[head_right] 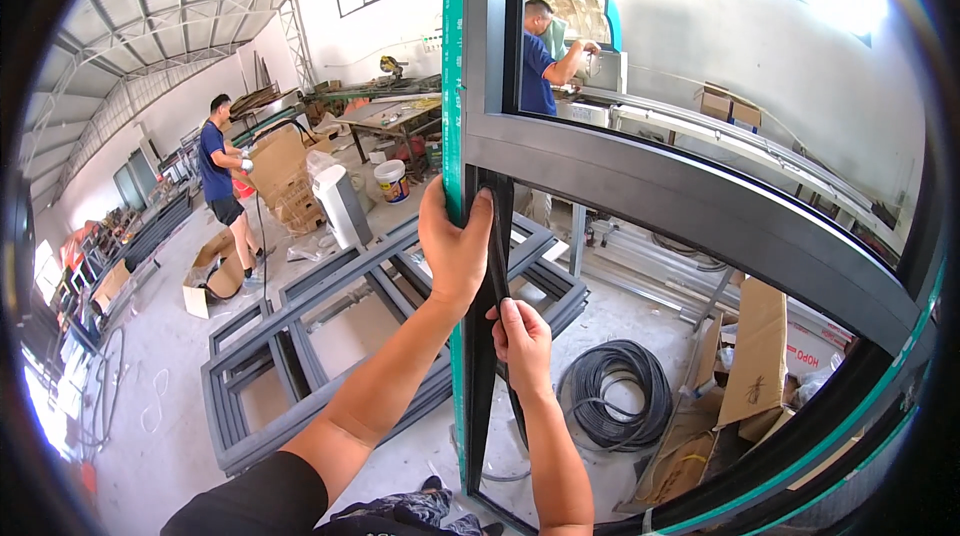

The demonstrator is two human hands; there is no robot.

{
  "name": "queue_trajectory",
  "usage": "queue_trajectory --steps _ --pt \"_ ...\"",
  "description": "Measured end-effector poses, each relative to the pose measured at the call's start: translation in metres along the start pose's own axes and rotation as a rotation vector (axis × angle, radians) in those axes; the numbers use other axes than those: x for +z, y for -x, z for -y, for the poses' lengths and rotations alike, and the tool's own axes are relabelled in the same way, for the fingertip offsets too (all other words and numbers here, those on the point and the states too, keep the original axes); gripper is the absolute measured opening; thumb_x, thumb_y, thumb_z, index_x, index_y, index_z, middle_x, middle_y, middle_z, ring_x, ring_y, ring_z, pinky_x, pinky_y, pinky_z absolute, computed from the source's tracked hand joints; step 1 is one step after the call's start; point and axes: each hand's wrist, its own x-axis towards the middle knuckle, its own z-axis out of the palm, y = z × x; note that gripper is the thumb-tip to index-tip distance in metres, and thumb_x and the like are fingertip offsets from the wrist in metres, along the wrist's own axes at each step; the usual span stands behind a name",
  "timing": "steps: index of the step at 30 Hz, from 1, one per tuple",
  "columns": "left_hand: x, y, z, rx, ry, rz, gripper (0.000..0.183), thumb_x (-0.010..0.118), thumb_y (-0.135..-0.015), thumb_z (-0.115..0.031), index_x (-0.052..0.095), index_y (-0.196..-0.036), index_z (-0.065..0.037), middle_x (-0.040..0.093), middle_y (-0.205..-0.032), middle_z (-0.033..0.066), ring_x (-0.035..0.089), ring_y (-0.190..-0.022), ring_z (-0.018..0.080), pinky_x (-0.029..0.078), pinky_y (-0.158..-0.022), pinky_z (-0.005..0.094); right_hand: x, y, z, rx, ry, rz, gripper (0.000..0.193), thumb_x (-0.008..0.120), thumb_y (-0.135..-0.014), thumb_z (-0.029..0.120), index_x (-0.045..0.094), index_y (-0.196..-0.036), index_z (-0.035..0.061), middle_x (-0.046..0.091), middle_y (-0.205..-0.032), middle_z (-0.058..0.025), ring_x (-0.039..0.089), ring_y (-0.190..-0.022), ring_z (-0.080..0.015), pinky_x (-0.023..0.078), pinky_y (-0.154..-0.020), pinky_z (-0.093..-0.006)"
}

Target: The person installs a black rubber seal into the channel of a metal window frame by pressing it in by hand and then applies clear adhesive tape to secure sections of the seal.

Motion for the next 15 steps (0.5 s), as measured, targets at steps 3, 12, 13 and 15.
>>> queue_trajectory --steps 3,12,13,15 --pt "0.002 0.002 -0.001 0.050 -0.063 -0.042 0.029 0.070 -0.087 -0.014 0.059 -0.110 -0.001 0.061 -0.091 0.0118 0.059 -0.080 0.0246 0.048 -0.076 0.0357 -0.001 0.000 -0.001 0.034 -0.022 0.021 0.028 0.055 -0.103 0.028 0.062 -0.090 0.0033 0.048 -0.061 0.0038 0.036 -0.046 -0.0034 0.025 -0.042 -0.0198" --pt "-0.012 0.010 0.005 0.138 -0.038 0.006 0.061 0.072 -0.086 -0.018 0.045 -0.138 0.002 0.059 -0.122 0.0269 0.059 -0.113 0.0413 0.046 -0.097 0.0428 0.007 -0.011 -0.001 0.023 -0.078 0.086 0.027 0.053 -0.103 0.029 0.059 -0.088 0.0081 0.045 -0.059 0.0026 0.035 -0.042 -0.0061 0.025 -0.038 -0.0218" --pt "-0.014 0.010 0.004 0.122 -0.006 0.006 0.060 0.071 -0.087 -0.017 0.045 -0.138 0.002 0.059 -0.121 0.0268 0.059 -0.112 0.0423 0.046 -0.097 0.0436 0.009 -0.012 -0.001 0.018 -0.116 0.102 0.026 0.053 -0.104 0.028 0.058 -0.089 0.0080 0.044 -0.059 0.0025 0.036 -0.042 -0.0061 0.025 -0.037 -0.0221" --pt "-0.011 0.010 0.002 0.101 -0.031 -0.026 0.053 0.069 -0.087 -0.015 0.048 -0.132 0.002 0.060 -0.113 0.0259 0.059 -0.102 0.0450 0.048 -0.088 0.0443 0.011 -0.015 -0.002 0.026 -0.106 0.087 0.023 0.052 -0.104 0.026 0.057 -0.092 0.0073 0.042 -0.058 0.0027 0.036 -0.041 -0.0058 0.025 -0.037 -0.0221"
